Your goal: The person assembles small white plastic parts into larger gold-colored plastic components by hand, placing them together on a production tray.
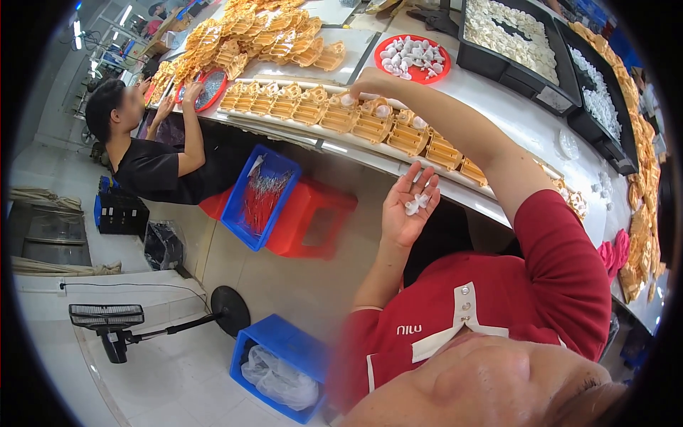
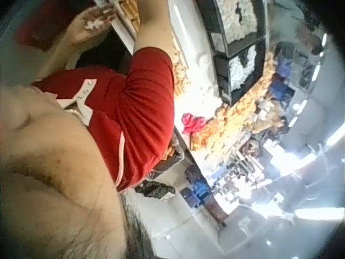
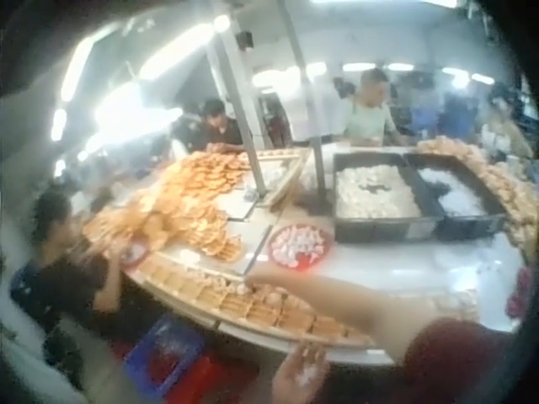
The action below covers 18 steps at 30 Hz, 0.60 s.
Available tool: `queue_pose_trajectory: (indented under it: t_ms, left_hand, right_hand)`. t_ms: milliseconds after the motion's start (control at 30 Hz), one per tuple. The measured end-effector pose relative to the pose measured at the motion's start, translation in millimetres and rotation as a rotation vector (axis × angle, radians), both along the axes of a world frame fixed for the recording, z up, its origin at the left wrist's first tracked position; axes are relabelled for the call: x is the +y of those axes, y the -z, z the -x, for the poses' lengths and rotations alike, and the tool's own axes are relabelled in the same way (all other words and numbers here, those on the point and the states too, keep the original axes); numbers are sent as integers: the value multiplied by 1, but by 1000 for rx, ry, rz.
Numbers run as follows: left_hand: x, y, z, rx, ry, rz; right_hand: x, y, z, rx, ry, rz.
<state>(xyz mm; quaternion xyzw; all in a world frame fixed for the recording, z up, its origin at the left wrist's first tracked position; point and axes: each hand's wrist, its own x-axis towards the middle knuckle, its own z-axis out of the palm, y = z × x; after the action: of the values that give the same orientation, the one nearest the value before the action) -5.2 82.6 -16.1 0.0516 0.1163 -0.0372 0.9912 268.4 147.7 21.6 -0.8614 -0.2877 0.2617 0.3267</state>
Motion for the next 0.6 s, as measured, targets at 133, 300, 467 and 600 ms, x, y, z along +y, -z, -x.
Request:
queue_pose_trajectory:
  t_ms: [133, 300, 467, 600]
  left_hand:
    - [-2, -1, -2, -14, 8, 8]
    - [-7, -2, -5, -29, 5, -14]
    - [-9, -3, -4, -6, -5, -33]
    - [-13, -4, -9, 17, 13, -34]
  right_hand:
    - [-3, -7, 5, 20, -26, 6]
    - [-5, -6, 4, 31, -7, -38]
    - [-5, -6, 10, 5, 5, -72]
    - [-9, 1, 2, -66, -2, -78]
